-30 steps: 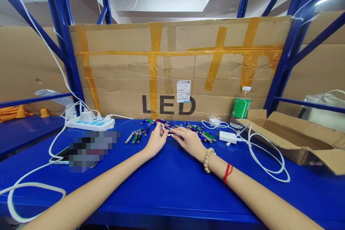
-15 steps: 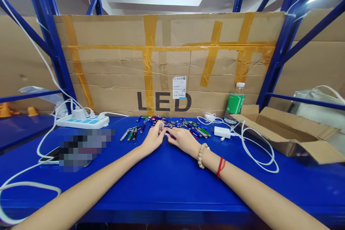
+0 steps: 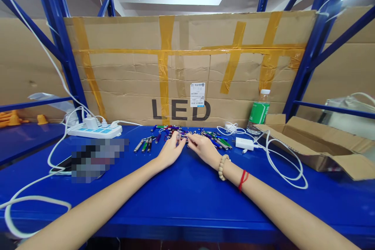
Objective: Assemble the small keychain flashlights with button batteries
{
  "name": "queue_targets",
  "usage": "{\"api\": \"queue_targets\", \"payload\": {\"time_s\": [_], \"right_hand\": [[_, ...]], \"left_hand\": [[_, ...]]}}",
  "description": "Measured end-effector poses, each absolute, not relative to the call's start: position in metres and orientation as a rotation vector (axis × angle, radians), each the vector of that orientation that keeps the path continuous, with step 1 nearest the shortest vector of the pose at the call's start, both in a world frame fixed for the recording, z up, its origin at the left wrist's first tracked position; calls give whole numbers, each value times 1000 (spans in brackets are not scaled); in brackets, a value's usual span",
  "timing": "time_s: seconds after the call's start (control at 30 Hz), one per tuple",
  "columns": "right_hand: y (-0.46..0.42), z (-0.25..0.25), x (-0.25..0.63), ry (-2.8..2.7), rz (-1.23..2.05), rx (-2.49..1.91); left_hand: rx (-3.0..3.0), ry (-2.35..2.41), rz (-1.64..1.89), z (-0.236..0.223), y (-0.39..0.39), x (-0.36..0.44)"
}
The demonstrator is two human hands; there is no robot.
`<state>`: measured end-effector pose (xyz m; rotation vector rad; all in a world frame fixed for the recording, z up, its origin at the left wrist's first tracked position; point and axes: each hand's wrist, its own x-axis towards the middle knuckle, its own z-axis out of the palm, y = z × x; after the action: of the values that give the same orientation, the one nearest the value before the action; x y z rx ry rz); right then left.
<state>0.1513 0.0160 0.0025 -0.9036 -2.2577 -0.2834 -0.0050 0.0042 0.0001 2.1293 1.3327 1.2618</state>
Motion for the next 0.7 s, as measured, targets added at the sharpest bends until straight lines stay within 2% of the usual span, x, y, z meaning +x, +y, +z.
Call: {"api": "queue_targets", "payload": {"time_s": [0.3, 0.53, 0.6, 0.7], "right_hand": [[26, -3, 153, -2082, 96, -856], [18, 0, 146, -2120, 574, -872], [17, -1, 147, -2169, 529, -843], [19, -2, 151, -2270, 274, -801]], "left_hand": [[2056, 1400, 1218, -4, 7, -6], [2064, 1277, 1267, 1, 4, -4], [2071, 1277, 1287, 2, 5, -4], [2081, 1314, 1318, 2, 6, -5]]}}
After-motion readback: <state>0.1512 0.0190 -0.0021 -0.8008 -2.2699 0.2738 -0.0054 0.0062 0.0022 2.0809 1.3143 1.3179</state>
